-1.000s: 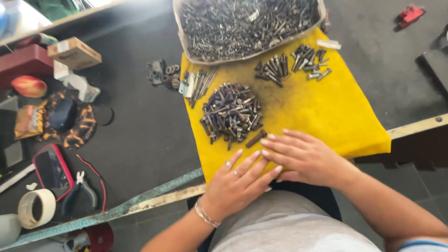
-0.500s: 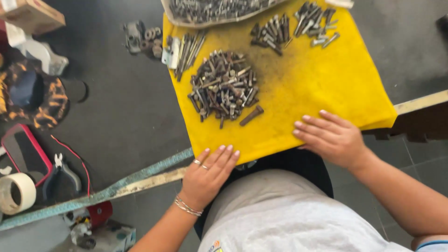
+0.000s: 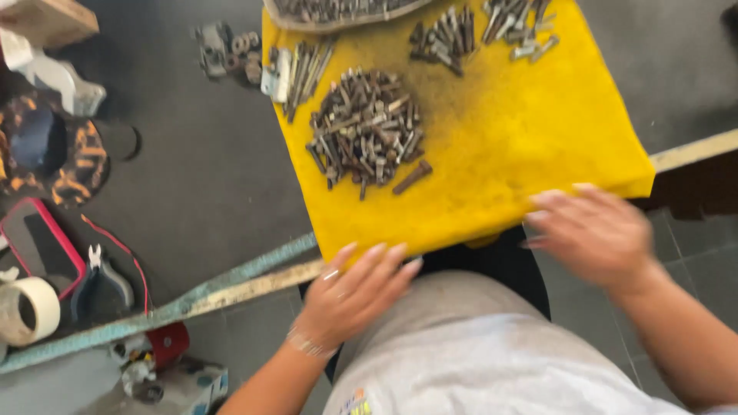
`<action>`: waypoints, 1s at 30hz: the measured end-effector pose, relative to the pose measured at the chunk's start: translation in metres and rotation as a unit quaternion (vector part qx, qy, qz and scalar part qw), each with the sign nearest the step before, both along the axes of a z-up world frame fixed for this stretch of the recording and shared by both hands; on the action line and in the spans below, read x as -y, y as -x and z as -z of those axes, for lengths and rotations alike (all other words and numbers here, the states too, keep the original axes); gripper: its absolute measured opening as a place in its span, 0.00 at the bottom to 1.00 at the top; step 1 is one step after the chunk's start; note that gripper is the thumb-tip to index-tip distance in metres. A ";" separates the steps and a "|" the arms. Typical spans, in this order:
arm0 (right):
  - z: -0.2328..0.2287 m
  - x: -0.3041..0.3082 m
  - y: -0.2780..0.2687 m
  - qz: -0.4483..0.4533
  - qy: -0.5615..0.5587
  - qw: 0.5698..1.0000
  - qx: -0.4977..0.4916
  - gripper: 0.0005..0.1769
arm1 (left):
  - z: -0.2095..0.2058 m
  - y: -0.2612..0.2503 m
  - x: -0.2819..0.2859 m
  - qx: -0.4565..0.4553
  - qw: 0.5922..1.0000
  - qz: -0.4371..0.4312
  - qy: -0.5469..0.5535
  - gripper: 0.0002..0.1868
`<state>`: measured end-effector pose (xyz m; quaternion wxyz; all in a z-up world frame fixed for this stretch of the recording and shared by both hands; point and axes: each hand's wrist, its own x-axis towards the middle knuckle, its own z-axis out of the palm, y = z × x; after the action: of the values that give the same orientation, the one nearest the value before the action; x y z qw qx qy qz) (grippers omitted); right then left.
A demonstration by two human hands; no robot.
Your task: The person sorts small metal fasteners from a large bag onto a yellow cloth on a workbench. They pick individual items by hand and place them into separate piles, occasionally adjusting the cloth. The task continues throughout the clip with no tools used.
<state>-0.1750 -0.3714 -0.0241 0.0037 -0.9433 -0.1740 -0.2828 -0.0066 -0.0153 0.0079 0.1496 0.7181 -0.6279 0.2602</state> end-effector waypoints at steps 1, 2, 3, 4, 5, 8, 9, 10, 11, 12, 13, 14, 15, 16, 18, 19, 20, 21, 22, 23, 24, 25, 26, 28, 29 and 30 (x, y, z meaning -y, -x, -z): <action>0.006 -0.021 -0.006 -0.001 -0.004 1.000 -0.006 0.19 | 0.010 0.012 0.012 -0.006 1.000 -0.001 -0.004 0.15; 0.012 -0.037 -0.021 -0.007 -0.024 1.000 -0.001 0.24 | 0.022 0.015 0.029 -0.016 1.000 -0.013 0.010 0.18; 0.018 -0.053 -0.036 -0.012 -0.043 0.999 0.004 0.29 | 0.034 0.017 0.047 -0.026 0.999 -0.024 0.024 0.21; 0.023 -0.047 -0.036 -0.015 -0.039 0.999 0.008 0.29 | 0.043 0.015 0.046 -0.022 0.999 -0.026 0.029 0.21; 0.029 -0.041 -0.037 -0.010 -0.039 0.999 0.006 0.29 | 0.052 0.011 0.047 -0.027 0.999 -0.031 0.011 0.23; 0.028 -0.013 -0.025 0.001 -0.016 0.999 -0.030 0.27 | 0.046 0.009 0.029 -0.067 0.996 -0.042 -0.035 0.23; 0.024 0.000 -0.019 0.013 0.014 0.998 -0.059 0.25 | 0.038 0.008 0.022 -0.096 0.993 -0.042 -0.058 0.22; 0.018 0.003 -0.016 0.011 0.013 0.998 -0.060 0.25 | 0.035 0.007 0.016 -0.097 0.993 -0.043 -0.059 0.22; 0.012 0.006 -0.012 0.023 -0.007 0.996 -0.084 0.24 | 0.031 0.007 0.010 -0.108 0.991 -0.035 -0.071 0.22; 0.006 0.010 -0.012 0.037 -0.026 0.994 -0.101 0.24 | 0.027 0.002 0.005 -0.113 0.990 -0.024 -0.082 0.21; 0.003 0.018 -0.016 0.039 -0.024 0.994 -0.096 0.24 | 0.021 -0.005 0.004 -0.108 0.991 -0.023 -0.080 0.21; 0.000 0.026 -0.020 0.026 -0.030 0.996 -0.079 0.27 | 0.014 -0.011 0.003 -0.091 0.994 -0.015 -0.060 0.20; -0.003 0.035 -0.024 0.014 -0.035 0.997 -0.063 0.31 | 0.007 -0.017 0.002 -0.074 0.996 -0.007 -0.040 0.18; -0.012 0.041 -0.036 0.014 -0.035 0.997 -0.062 0.31 | 0.006 -0.030 0.006 -0.072 0.997 -0.007 -0.040 0.18; -0.030 0.053 -0.057 0.014 -0.101 0.995 -0.021 0.33 | 0.003 -0.055 0.014 -0.007 0.998 -0.043 -0.037 0.31; -0.045 0.048 -0.085 0.013 -0.100 0.995 -0.020 0.33 | -0.004 -0.068 0.025 -0.006 0.998 -0.044 -0.037 0.31; -0.061 0.044 -0.115 -0.082 -0.241 0.967 0.011 0.30 | -0.012 -0.086 0.037 -0.008 0.999 -0.049 -0.010 0.32; -0.078 0.041 -0.145 -0.177 -0.375 0.909 0.041 0.28 | -0.021 -0.103 0.049 -0.009 0.998 -0.053 0.017 0.33; -0.074 0.050 -0.175 -0.180 -0.370 0.910 0.047 0.28 | -0.019 -0.122 0.064 -0.002 0.998 -0.053 0.021 0.33; -0.070 0.060 -0.206 -0.191 -0.490 0.850 0.015 0.31 | -0.018 -0.142 0.079 0.017 0.995 -0.090 0.050 0.32; -0.065 0.068 -0.237 -0.199 -0.601 0.773 -0.024 0.35 | -0.017 -0.162 0.093 0.033 0.988 -0.128 0.077 0.31; -0.058 0.070 -0.256 -0.203 -0.599 0.774 -0.023 0.35 | -0.012 -0.170 0.095 0.036 0.988 -0.130 0.080 0.31; -0.050 0.073 -0.277 -0.120 -0.532 0.837 0.045 0.34 | -0.007 -0.180 0.097 -0.050 0.984 -0.131 0.115 0.30; -0.039 0.077 -0.295 -0.040 -0.453 0.883 0.114 0.33 | 0.004 -0.194 0.094 -0.133 0.971 -0.130 0.151 0.28; -0.033 0.079 -0.291 0.011 -0.323 0.941 0.104 0.35 | 0.011 -0.198 0.088 -0.143 0.971 -0.146 0.129 0.28; -0.024 0.080 -0.281 0.065 -0.187 0.976 0.086 0.39 | 0.022 -0.196 0.080 -0.159 0.969 -0.161 0.102 0.28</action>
<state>0.1062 -0.4510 -0.0001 0.1466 -0.9072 -0.0562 -0.3902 0.1893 -0.0954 -0.0140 0.2760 0.8228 -0.4423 0.2261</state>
